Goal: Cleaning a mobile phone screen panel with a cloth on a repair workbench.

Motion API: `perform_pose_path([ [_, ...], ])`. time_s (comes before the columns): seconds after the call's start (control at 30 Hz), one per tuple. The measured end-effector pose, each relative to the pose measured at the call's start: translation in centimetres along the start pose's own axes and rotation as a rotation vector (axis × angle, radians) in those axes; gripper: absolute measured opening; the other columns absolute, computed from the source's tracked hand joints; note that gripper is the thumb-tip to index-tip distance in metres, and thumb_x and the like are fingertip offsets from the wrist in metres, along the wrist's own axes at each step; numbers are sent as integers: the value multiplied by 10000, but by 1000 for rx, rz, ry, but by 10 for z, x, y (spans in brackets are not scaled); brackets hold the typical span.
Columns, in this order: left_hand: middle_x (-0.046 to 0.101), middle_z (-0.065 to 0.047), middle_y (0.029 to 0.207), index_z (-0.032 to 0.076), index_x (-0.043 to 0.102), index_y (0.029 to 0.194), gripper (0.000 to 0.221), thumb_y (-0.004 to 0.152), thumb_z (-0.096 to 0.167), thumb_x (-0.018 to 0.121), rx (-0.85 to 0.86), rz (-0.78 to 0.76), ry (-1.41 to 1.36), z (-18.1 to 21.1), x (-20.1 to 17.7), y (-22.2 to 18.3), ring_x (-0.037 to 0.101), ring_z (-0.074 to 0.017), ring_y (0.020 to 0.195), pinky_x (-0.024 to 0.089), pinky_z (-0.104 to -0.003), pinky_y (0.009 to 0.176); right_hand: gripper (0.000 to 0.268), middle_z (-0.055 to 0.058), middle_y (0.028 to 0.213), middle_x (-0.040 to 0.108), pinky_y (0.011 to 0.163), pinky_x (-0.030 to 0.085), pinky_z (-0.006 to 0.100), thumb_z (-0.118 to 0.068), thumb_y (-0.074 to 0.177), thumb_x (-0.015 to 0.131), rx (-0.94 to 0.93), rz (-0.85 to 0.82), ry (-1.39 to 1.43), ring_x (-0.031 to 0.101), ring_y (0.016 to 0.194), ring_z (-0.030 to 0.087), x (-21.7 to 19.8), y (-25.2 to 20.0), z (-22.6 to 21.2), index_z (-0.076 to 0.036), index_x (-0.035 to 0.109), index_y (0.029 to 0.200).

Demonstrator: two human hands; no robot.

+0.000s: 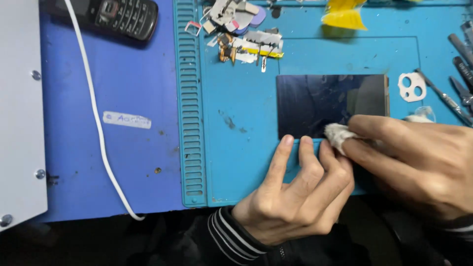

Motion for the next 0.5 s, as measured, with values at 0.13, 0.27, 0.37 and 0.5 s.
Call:
perform_pose_path([
  [0.13,705,40,1092,180,790,1140,101,1059,221,745,-37,14,17,2,4,-7,711,-131,1021,617,-342,1025,348,157,1228,687,747,653,411,-81,752,691,203,-129,-19,760,919,295,6,-10,-4,-91,749,1095],
  [0.27,699,43,1078,184,783,1105,90,1067,221,711,-52,26,23,3,6,-10,712,-130,1031,607,-352,1050,343,189,1232,685,676,612,387,-42,794,701,123,-44,-7,727,808,279,8,-4,-1,-41,753,1134],
  [0.37,693,40,1064,168,780,1087,44,1066,196,752,-88,51,17,4,9,-13,710,-123,1011,607,-347,1048,338,227,1257,671,755,600,380,55,806,694,235,-10,35,708,901,285,20,-13,-14,-12,768,1129],
  [0.5,688,55,1075,174,776,1089,94,1087,224,697,-75,29,18,5,7,-15,717,-115,1032,577,-367,1098,407,332,1223,698,686,640,369,63,725,720,-128,-18,-98,738,946,357,13,10,7,89,753,1130],
])
Point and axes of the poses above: each hand's wrist, its own y-axis towards the middle knuckle, its own x-axis out of the palm, z = x × y, the point moved 1 cm from there along y, towards the middle knuckle
